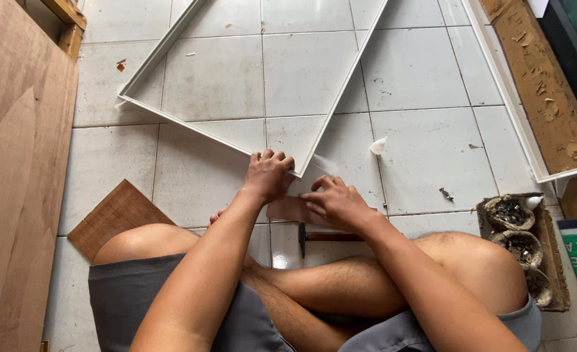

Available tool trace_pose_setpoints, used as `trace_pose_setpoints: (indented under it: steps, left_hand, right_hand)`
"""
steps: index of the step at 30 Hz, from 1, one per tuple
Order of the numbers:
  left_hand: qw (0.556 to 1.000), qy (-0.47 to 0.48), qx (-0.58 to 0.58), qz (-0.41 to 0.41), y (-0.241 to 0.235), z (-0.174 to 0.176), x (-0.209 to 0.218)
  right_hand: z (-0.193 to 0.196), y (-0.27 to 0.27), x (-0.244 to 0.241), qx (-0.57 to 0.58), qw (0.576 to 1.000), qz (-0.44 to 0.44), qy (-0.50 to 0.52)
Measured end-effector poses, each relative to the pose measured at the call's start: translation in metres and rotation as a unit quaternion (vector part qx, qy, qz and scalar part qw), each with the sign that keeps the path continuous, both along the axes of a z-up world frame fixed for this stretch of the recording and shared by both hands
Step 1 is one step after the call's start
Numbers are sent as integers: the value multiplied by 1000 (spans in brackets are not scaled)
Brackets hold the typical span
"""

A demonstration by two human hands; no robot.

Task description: The person sits on the floor and assembles a white rectangular frame by applying glue to the corners and pressing the pieces together. They repeatedly lift and rotate the frame to work on different corners, using a small bottle to apply adhesive and their hands to hold the joints until set.

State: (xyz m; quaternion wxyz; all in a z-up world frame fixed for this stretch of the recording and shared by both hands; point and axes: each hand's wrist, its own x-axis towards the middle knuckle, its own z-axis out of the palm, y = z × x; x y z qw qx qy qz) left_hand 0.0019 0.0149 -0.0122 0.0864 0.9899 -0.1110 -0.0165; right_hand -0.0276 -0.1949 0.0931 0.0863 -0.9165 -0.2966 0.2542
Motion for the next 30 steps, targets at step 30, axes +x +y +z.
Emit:
trace_pose_setpoints:
  steps: [30]
  left_hand:
    - [989, -38, 36, 136, -20, -12, -4]
  right_hand:
    - [-78, -25, 34, 169, 968, -185, 29]
